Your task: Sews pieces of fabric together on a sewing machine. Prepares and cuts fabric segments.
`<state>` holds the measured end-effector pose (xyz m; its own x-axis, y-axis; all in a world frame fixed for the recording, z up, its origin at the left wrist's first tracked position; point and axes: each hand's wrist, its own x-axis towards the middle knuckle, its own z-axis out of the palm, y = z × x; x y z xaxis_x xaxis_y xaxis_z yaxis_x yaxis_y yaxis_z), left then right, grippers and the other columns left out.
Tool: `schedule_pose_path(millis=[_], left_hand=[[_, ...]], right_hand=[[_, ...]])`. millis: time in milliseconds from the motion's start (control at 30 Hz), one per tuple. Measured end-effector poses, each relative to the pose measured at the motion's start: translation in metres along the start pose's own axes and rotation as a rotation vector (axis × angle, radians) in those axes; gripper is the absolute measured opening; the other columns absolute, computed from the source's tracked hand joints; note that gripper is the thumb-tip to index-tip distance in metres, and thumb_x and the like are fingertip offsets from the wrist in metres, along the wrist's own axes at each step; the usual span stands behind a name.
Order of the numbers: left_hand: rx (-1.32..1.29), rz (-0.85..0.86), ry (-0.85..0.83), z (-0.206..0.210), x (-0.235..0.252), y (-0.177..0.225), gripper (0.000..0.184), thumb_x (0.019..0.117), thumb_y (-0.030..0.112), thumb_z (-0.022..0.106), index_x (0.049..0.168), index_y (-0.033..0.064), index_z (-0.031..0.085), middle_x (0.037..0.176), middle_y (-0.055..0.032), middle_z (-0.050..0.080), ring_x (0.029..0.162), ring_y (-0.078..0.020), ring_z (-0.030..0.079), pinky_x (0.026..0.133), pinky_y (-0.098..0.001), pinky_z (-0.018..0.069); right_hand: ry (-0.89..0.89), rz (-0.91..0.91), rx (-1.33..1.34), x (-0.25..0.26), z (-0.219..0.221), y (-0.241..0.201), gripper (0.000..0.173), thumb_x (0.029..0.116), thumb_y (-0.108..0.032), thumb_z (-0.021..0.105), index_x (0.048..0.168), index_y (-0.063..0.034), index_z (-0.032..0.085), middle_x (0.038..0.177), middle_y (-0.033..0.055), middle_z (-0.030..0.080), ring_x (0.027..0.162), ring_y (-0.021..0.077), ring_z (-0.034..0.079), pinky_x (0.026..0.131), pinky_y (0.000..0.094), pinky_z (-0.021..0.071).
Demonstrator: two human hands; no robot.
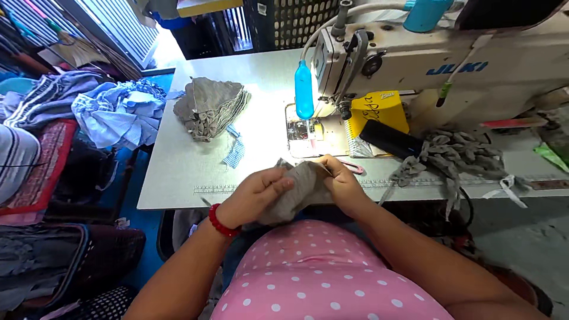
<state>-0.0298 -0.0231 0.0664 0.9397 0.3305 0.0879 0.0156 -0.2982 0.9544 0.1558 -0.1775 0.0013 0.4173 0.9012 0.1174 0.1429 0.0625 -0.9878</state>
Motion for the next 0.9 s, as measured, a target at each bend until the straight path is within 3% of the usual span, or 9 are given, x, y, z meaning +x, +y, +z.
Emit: schedule_pose_path(millis=[133, 267, 333, 400, 533, 667, 733, 833, 900], left_hand=[[-0.079, -0.094, 0.283, 0.000, 0.009, -0.016, 0.028, 0.1095, 0.028, 0.047, 0.093, 0.0126, 0.063, 0.074, 0.0035, 0.061, 0.063, -0.0026, 0.057, 0.058, -0.0206, 0.0498], [-0.531, -0.397, -0.165, 0.023, -0.029, -0.028, 0.067, 0.1048, 0.065, 0.024, 0.133, 0.0159, 0.058, 0.111, 0.0056, 0.073, 0.102, -0.0047, 0.069, 0.089, -0.0289, 0.0594], [-0.584, -0.430, -0.291, 0.018, -0.049, -0.030, 0.066, 0.0977, 0.072, 0.041, 0.131, 0.0191, 0.060, 0.092, 0.0043, 0.074, 0.074, -0.0028, 0.069, 0.063, -0.0224, 0.0590], [-0.435, -0.425, -0.244, -0.010, -0.064, -0.022, 0.050, 0.0987, 0.043, 0.063, 0.142, 0.0227, 0.049, 0.084, 0.0066, 0.069, 0.057, 0.0014, 0.057, 0.049, -0.0156, 0.0480], [-0.346, -0.397, 0.055, -0.068, -0.085, 0.002, 0.027, 0.0945, 0.025, 0.068, 0.121, 0.0303, 0.065, 0.062, 0.0115, 0.056, 0.046, 0.0073, 0.044, 0.044, -0.0091, 0.0389], [0.151, -0.377, 0.160, -0.093, -0.063, 0.031, 0.026, 0.1022, 0.014, 0.057, 0.128, 0.0142, 0.057, 0.063, 0.0011, 0.057, 0.046, -0.0024, 0.048, 0.044, -0.0170, 0.0423], [0.376, -0.348, 0.230, -0.107, -0.056, 0.034, 0.009, 0.1042, 0.016, 0.058, 0.111, 0.0099, 0.060, 0.063, -0.0003, 0.057, 0.044, -0.0040, 0.046, 0.042, -0.0179, 0.0389], [0.451, -0.353, 0.136, -0.109, -0.058, 0.043, 0.010, 0.1008, 0.017, 0.064, 0.094, 0.0111, 0.067, 0.069, 0.0001, 0.063, 0.055, -0.0084, 0.056, 0.052, -0.0270, 0.0476], [0.371, -0.298, 0.013, -0.099, -0.066, 0.054, 0.008, 0.0979, 0.026, 0.068, 0.102, 0.0191, 0.069, 0.077, 0.0048, 0.067, 0.062, -0.0050, 0.060, 0.056, -0.0255, 0.0511]], right_hand=[[-0.420, 0.088, 0.912, -0.014, 0.009, -0.039, 0.027, 0.1063, -0.030, 0.055, 0.132, -0.0244, 0.060, 0.122, 0.0008, 0.070, 0.114, 0.0149, 0.067, 0.103, 0.0386, 0.0553], [-0.205, -0.012, 0.778, -0.011, -0.017, -0.063, 0.032, 0.1052, -0.038, 0.055, 0.134, -0.0261, 0.060, 0.119, -0.0035, 0.070, 0.110, 0.0103, 0.068, 0.097, 0.0348, 0.0578], [-0.037, -0.005, 0.552, -0.008, -0.040, -0.065, 0.029, 0.1077, -0.031, 0.051, 0.136, -0.0248, 0.056, 0.115, -0.0045, 0.070, 0.104, 0.0081, 0.069, 0.092, 0.0312, 0.0602], [0.104, 0.071, 0.323, -0.011, -0.059, -0.060, 0.024, 0.1069, -0.021, 0.049, 0.130, -0.0223, 0.055, 0.105, -0.0042, 0.068, 0.093, 0.0063, 0.069, 0.084, 0.0279, 0.0611], [0.239, 0.187, 0.200, -0.022, -0.073, -0.046, 0.017, 0.1054, -0.015, 0.046, 0.119, -0.0226, 0.053, 0.092, -0.0052, 0.068, 0.080, 0.0046, 0.069, 0.075, 0.0257, 0.0616], [0.216, 0.132, 0.210, -0.006, -0.064, -0.060, 0.043, 0.1047, -0.011, 0.039, 0.145, -0.0208, 0.050, 0.113, -0.0014, 0.066, 0.090, 0.0061, 0.068, 0.078, 0.0257, 0.0597], [0.196, 0.000, 0.247, 0.004, -0.069, -0.081, 0.045, 0.1065, -0.011, 0.034, 0.148, -0.0203, 0.049, 0.119, -0.0016, 0.067, 0.096, 0.0070, 0.068, 0.080, 0.0271, 0.0605], [0.100, -0.062, 0.173, 0.002, -0.061, -0.091, 0.044, 0.1053, -0.012, 0.040, 0.147, -0.0226, 0.049, 0.125, -0.0057, 0.065, 0.103, 0.0051, 0.066, 0.086, 0.0274, 0.0594], [-0.008, -0.002, 0.129, -0.007, -0.049, -0.085, 0.046, 0.1034, -0.014, 0.048, 0.148, -0.0233, 0.053, 0.114, -0.0036, 0.069, 0.094, 0.0051, 0.068, 0.083, 0.0269, 0.0599]])
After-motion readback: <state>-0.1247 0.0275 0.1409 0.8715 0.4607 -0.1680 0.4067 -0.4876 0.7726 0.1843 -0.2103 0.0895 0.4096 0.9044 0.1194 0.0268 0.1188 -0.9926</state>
